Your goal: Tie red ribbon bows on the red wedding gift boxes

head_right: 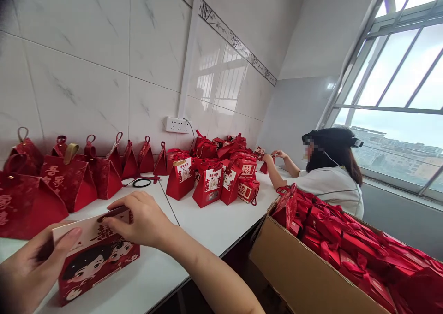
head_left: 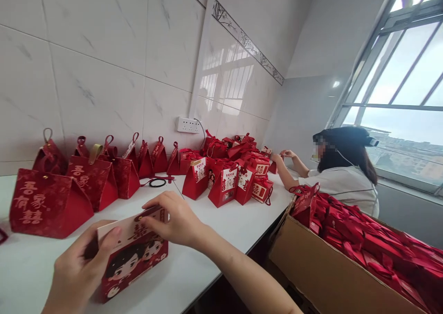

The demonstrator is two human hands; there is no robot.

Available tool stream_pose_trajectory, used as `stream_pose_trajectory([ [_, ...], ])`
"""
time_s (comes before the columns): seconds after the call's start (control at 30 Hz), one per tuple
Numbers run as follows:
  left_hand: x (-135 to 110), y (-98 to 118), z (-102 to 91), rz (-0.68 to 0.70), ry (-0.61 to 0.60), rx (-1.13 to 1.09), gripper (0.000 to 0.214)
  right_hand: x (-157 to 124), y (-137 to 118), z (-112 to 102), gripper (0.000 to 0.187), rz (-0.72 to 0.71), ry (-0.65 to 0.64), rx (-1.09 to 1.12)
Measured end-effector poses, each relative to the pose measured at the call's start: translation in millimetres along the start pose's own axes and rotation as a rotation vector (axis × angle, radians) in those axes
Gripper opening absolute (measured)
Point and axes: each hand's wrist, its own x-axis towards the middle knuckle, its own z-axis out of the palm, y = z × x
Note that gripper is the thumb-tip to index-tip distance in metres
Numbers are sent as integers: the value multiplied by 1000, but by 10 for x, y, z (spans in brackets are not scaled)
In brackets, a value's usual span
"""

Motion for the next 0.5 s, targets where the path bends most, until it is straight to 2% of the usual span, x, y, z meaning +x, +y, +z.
stream_pose_trajectory([
  [0.07,-12,104,-30,-57,-130,-72,35,-22,1,-12,13,2,1,9],
  [0.13,-30,190,-47,-80,-191,-119,36,-51,1,-21,10,8,18,34],
  [0.37,-107,257,-29,1,-235,-168,32,-122,-44,-51,8,45,19,117],
  [0.5,-125,235,-21,17,-248,-179,32,-128,-63,-115,16,93,-13,137],
])
